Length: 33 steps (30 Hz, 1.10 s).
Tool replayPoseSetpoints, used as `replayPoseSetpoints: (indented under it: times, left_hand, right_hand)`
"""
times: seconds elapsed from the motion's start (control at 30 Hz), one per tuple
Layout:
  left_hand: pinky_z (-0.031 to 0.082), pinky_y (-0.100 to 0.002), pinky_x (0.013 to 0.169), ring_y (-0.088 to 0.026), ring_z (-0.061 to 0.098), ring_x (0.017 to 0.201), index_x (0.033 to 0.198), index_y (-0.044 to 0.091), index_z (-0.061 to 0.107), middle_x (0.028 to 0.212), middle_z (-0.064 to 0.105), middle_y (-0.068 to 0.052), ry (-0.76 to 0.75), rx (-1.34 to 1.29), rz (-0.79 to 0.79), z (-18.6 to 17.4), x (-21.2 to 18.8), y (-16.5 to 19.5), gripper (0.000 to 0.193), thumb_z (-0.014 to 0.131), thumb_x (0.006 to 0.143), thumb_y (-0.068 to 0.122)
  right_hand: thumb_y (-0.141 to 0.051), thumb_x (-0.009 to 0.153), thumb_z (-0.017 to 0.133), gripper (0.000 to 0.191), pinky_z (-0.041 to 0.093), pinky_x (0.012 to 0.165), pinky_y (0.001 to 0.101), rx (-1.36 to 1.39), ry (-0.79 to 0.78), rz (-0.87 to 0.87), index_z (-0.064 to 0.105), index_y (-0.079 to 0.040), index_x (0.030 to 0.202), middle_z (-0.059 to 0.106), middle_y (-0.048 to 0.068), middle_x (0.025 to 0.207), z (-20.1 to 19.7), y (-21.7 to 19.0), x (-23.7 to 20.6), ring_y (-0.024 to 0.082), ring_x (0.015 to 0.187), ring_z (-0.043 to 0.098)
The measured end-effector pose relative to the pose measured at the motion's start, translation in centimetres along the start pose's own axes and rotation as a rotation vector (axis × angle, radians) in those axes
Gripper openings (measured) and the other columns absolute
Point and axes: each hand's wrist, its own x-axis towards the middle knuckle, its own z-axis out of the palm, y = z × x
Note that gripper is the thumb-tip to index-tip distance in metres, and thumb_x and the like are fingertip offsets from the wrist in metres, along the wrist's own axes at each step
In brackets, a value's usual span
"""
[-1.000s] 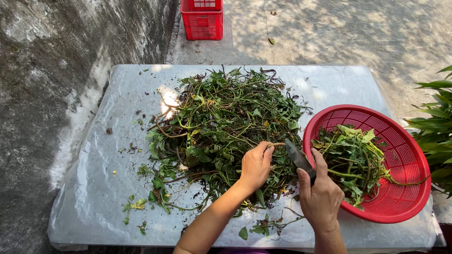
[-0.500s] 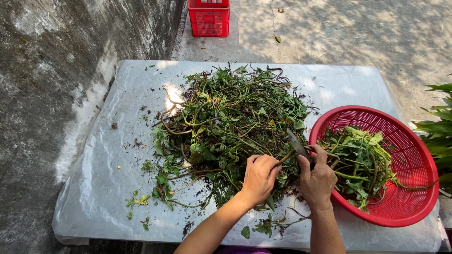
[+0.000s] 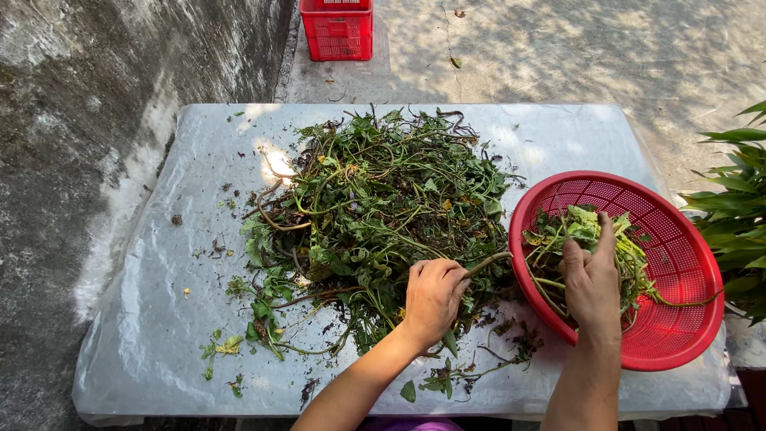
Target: The person sorts a pile of leafy green vegetables on a white sheet, separating edible parts from stems and debris. The person uses a knife to trim stems and places the cleaned portions into a red colander.
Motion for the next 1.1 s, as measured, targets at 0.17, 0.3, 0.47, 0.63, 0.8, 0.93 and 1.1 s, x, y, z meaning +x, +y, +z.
replayPoseSetpoints:
  times: [0.17, 0.3, 0.47, 0.63, 0.8, 0.93, 1.1]
  left_hand:
    - [0.044, -0.044, 0.099, -0.027, 0.064, 0.106, 0.108, 0.009, 0.070, 0.107, 0.068, -0.005, -0.054, -0.039, 0.010, 0.2, 0.4, -1.5, 0.018, 0.074, 0.090, 0.010]
    - [0.041, -0.046, 0.104, -0.034, 0.058, 0.117, 0.129, 0.006, 0.061, 0.120, 0.065, -0.012, -0.120, 0.005, -0.067, -0.8, -0.2, -2.5, 0.046, 0.076, 0.086, 0.016]
    - [0.032, -0.052, 0.107, -0.041, 0.047, 0.131, 0.149, 0.001, 0.041, 0.132, 0.057, -0.021, -0.211, 0.224, -0.131, -1.8, -0.2, -5.3, 0.086, 0.082, 0.078, 0.029]
    - [0.032, -0.049, 0.113, -0.034, 0.048, 0.137, 0.151, 0.008, 0.042, 0.138, 0.058, -0.014, -0.255, 0.483, -0.288, -4.1, 0.9, -7.3, 0.081, 0.081, 0.084, 0.031]
    - [0.031, -0.050, 0.111, -0.034, 0.048, 0.133, 0.150, 0.005, 0.039, 0.145, 0.052, -0.019, -0.277, 0.080, -0.360, -7.8, 2.9, -7.4, 0.098, 0.089, 0.072, 0.036]
    - [0.041, -0.046, 0.112, -0.035, 0.056, 0.134, 0.152, 0.003, 0.042, 0.146, 0.057, -0.022, -0.121, -0.359, -0.139, -7.8, 4.7, -6.8, 0.081, 0.082, 0.086, 0.026]
    - [0.056, -0.036, 0.082, -0.022, 0.071, 0.088, 0.130, 0.007, 0.068, 0.100, 0.076, -0.012, -0.242, -0.287, -0.405, -4.0, 5.7, -5.7, 0.033, 0.066, 0.098, 0.016]
  right_hand:
    - [-0.036, 0.095, 0.057, 0.061, 0.053, 0.074, 0.0484, -0.228, -0.456, -0.423, 0.041, -0.018, 0.151, 0.071, 0.021, 0.081, 3.8, -2.6, -3.3, 0.039, 0.079, 0.070]
    - [-0.049, 0.099, 0.055, 0.045, 0.051, 0.070, 0.0511, -0.541, -0.456, -0.421, 0.052, -0.014, 0.127, 0.072, 0.016, 0.081, 5.9, -4.2, -2.8, 0.039, 0.081, 0.070]
    - [-0.049, 0.101, 0.055, 0.046, 0.053, 0.063, 0.0466, -0.294, -0.085, -0.643, 0.058, -0.006, 0.118, 0.072, 0.017, 0.084, 3.7, -6.4, -0.2, 0.039, 0.075, 0.070]
    - [-0.055, 0.107, 0.048, 0.058, 0.046, 0.060, 0.0281, 0.125, 0.058, -0.612, 0.056, 0.001, 0.120, 0.061, 0.005, 0.078, -0.9, -8.0, 3.4, 0.013, 0.069, 0.059]
    - [-0.049, 0.110, 0.047, 0.049, 0.033, 0.054, 0.0238, 0.453, -0.120, -0.530, 0.054, -0.001, 0.119, 0.048, -0.004, 0.069, 1.0, -6.6, 4.8, 0.006, 0.061, 0.040]
    - [-0.044, 0.110, 0.048, 0.044, 0.033, 0.053, 0.0231, 0.522, -0.195, -0.384, 0.054, -0.001, 0.117, 0.046, -0.003, 0.070, 3.7, -4.4, 3.7, 0.005, 0.060, 0.040]
    - [-0.045, 0.107, 0.050, 0.047, 0.044, 0.060, 0.0277, 0.339, -0.232, -0.372, 0.050, -0.003, 0.128, 0.057, 0.001, 0.076, 5.4, -3.0, 1.5, 0.009, 0.068, 0.052]
